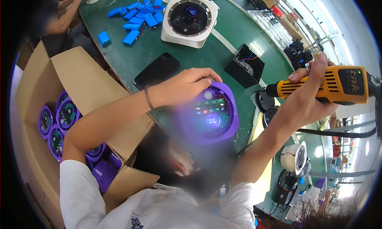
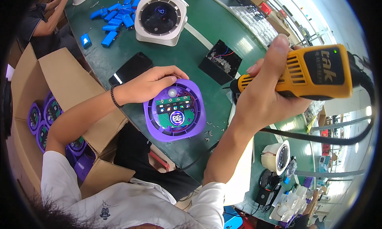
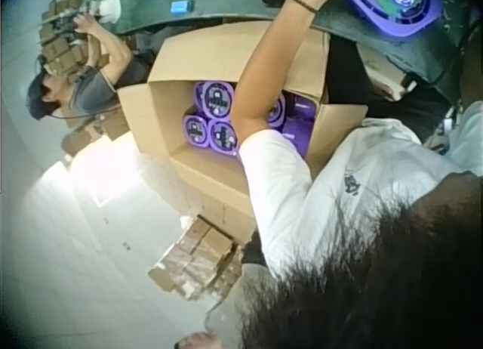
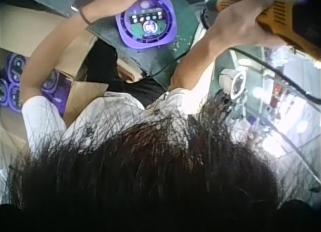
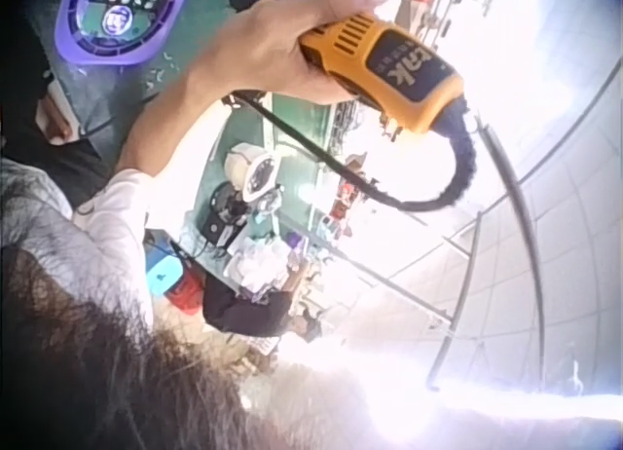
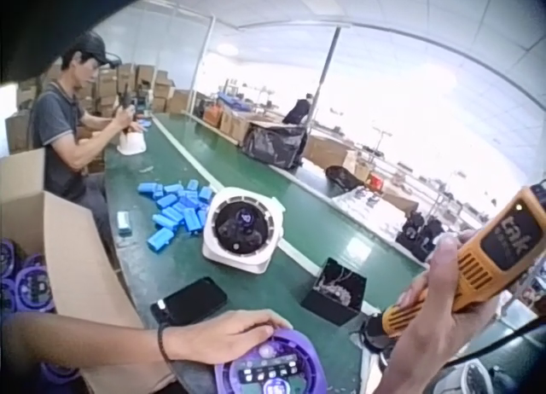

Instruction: The person assembles small cooling fan units by inserting white fans into purple plastic housings and securing internal circuit board components with screws using an electric screwdriver.

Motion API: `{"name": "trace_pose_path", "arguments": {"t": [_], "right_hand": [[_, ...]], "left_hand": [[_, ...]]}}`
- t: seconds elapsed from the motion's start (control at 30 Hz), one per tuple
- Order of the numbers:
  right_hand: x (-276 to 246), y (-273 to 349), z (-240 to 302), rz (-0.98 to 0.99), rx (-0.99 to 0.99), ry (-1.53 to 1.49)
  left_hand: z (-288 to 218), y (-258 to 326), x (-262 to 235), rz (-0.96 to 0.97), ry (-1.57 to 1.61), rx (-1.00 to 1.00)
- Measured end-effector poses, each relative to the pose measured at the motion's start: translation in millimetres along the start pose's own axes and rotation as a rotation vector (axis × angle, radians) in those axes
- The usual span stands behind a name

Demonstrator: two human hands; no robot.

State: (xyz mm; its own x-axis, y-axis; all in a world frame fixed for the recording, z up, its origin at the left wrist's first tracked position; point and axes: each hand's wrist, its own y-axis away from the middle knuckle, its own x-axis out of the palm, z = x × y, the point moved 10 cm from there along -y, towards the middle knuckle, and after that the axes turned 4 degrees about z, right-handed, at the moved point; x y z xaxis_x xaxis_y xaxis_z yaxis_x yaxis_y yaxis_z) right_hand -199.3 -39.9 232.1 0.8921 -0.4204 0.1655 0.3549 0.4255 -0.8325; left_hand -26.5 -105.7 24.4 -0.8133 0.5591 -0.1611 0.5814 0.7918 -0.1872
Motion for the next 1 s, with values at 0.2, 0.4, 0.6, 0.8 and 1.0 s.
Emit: {"name": "trace_pose_path", "arguments": {"t": [0.2, 0.4, 0.6, 0.8, 1.0], "right_hand": [[-5.7, -3.0, -17.3, -0.003, 0.131, -0.011], [25.5, 12.1, -3.9, 0.359, 0.398, -0.651], [58.5, 54.8, 17.7, 0.519, 0.366, -0.484], [64.4, 62.1, 34.1, 0.514, 0.279, -0.355], [53.4, 59.0, 21.2, 0.437, 0.399, -0.363]], "left_hand": [[0.2, 2.2, -1.0, -0.002, 0.044, -0.028], [2.5, 1.8, 5.7, 0.087, 0.027, -0.093], [8.1, 0.4, 6.1, 0.091, 0.074, -0.080], [13.3, 0.1, 6.9, 0.094, 0.118, -0.078], [8.8, 0.9, 7.2, 0.090, 0.097, -0.103]]}}
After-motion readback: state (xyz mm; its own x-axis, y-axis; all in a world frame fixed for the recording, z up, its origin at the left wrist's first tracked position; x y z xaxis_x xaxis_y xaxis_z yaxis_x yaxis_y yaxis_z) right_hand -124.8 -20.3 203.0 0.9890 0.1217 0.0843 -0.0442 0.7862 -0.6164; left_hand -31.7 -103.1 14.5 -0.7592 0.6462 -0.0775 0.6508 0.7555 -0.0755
